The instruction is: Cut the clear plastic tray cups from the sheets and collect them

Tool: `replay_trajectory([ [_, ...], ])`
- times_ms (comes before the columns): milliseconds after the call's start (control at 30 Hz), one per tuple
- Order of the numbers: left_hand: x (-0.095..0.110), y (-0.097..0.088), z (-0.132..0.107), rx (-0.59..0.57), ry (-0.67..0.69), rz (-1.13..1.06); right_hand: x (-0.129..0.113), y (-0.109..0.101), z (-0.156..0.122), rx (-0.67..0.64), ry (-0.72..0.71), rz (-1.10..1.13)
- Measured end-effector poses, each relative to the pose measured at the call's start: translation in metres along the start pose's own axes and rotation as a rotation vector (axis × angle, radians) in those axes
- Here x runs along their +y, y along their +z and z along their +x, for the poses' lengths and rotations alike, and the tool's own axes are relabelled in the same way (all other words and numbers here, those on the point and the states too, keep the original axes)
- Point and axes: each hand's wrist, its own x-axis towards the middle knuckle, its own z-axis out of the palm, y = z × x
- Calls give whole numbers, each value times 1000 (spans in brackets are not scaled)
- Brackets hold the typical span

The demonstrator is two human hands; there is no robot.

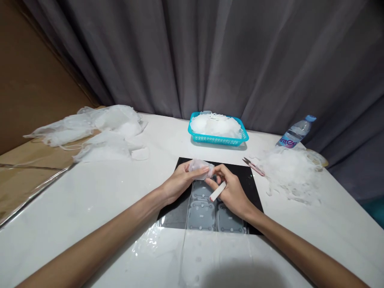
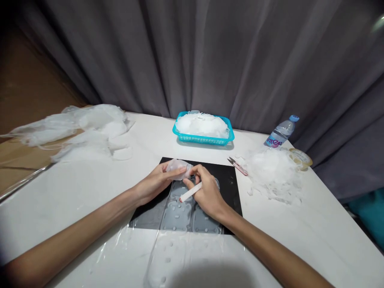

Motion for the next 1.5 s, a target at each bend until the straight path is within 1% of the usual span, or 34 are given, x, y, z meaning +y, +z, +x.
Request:
replay_trajectory([
  [100,1,-2,1,18,22,9,-3,-5,3,-11,-46,80],
  [167,2,-5,2,-3,47,24,-4,-9,5,-27,-69,92],
  [267,3,-9,1,-36,65,83,-1,-14,9,-55,-69,76],
  [367,4,-11,0,-9,58,174,3,-18,11,-94,-63,11],
  [467,3,-8,-3,39,41,181,4,-20,12,-153,-64,-89],
  [567,2,-2,-5,78,46,162,4,-20,11,-185,-50,-121],
  [700,1,4,-7,145,111,188,2,-19,10,-193,-27,-77],
  [833,0,7,-9,153,162,186,-1,-19,9,-176,-11,-60],
  [933,1,8,-10,167,173,186,-1,-20,9,-161,-12,-71],
  [1067,2,6,-11,154,161,202,0,-24,7,-134,-128,-210],
  [1167,0,4,-10,124,141,182,1,-27,6,-159,-216,-305],
  [1267,-4,4,-9,104,129,150,0,-28,4,-177,-251,-349],
  [1367,-2,3,-10,95,112,146,1,-27,4,-151,-277,-423],
  [1433,4,0,-12,88,47,187,6,-28,7,-132,-347,-553],
  [1500,14,-6,-16,56,-55,275,16,-31,11,-108,-432,-728],
])
